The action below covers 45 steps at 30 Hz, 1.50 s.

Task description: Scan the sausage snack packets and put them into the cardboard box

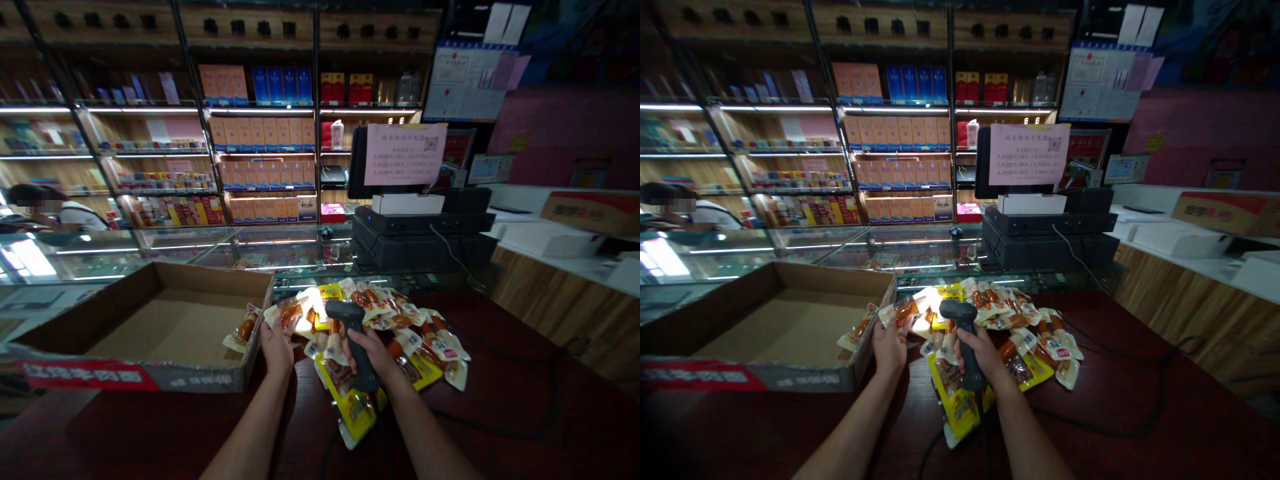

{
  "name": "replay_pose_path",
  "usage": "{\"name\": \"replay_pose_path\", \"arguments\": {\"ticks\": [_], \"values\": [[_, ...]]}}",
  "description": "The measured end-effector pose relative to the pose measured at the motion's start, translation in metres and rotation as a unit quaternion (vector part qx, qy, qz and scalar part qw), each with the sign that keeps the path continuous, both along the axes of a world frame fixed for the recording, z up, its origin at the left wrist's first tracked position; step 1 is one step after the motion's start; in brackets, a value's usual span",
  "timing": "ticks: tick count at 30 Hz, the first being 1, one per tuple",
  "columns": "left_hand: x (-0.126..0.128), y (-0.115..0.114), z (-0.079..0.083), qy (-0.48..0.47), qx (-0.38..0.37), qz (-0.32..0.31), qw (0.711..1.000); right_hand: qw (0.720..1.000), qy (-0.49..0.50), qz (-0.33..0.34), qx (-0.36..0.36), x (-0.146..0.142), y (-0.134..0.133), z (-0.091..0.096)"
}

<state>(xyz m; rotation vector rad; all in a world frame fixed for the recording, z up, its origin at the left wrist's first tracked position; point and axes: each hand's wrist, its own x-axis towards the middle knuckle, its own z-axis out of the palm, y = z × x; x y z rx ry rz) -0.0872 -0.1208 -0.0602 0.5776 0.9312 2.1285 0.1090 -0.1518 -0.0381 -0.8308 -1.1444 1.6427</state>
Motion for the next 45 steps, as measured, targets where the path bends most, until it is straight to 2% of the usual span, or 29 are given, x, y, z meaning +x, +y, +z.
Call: {"name": "replay_pose_path", "arguments": {"ticks": [11, 14, 17, 20, 23, 27, 31, 35, 37, 39, 41, 43, 45], "values": [[0.008, -0.008, 0.005, -0.026, 0.009, -0.027, 0.999, 1.000, 0.017, 0.021, 0.008, 0.000, -0.001, -0.002], [0.016, -0.017, 0.018, -0.046, 0.018, -0.043, 0.998, 0.999, 0.032, 0.023, 0.007, -0.001, 0.000, -0.001], [0.015, -0.024, 0.042, -0.048, 0.047, -0.048, 0.997, 0.999, 0.046, 0.011, 0.001, -0.005, -0.001, 0.007], [-0.001, -0.028, 0.068, -0.037, 0.081, -0.015, 0.996, 0.998, 0.056, 0.026, 0.006, -0.013, -0.005, 0.022], [-0.033, -0.030, 0.087, -0.052, 0.087, 0.047, 0.994, 0.997, 0.060, 0.050, 0.017, -0.028, -0.008, 0.040], [-0.078, -0.034, 0.094, -0.070, 0.013, 0.125, 0.990, 0.997, 0.027, 0.072, 0.013, -0.057, -0.009, 0.056], [-0.105, -0.033, 0.092, -0.061, -0.100, 0.209, 0.971, 0.994, 0.010, 0.103, 0.023, -0.088, -0.010, 0.065], [-0.120, -0.029, 0.090, -0.022, -0.124, 0.249, 0.960, 0.990, 0.011, 0.138, 0.025, -0.113, -0.014, 0.070], [-0.125, -0.032, 0.090, 0.040, -0.121, 0.289, 0.949, 0.989, 0.013, 0.149, 0.020, -0.121, -0.016, 0.069], [-0.124, -0.038, 0.092, 0.126, -0.095, 0.332, 0.930, 0.988, 0.020, 0.153, 0.014, -0.125, -0.018, 0.067], [-0.114, -0.046, 0.094, 0.203, -0.039, 0.345, 0.915, 0.989, 0.026, 0.149, 0.007, -0.124, -0.018, 0.064], [-0.097, -0.053, 0.093, 0.261, 0.008, 0.310, 0.914, 0.991, 0.035, 0.125, 0.002, -0.115, -0.017, 0.061], [-0.073, -0.055, 0.086, 0.307, 0.018, 0.217, 0.926, 0.995, 0.056, 0.084, -0.006, -0.100, -0.013, 0.058]]}}
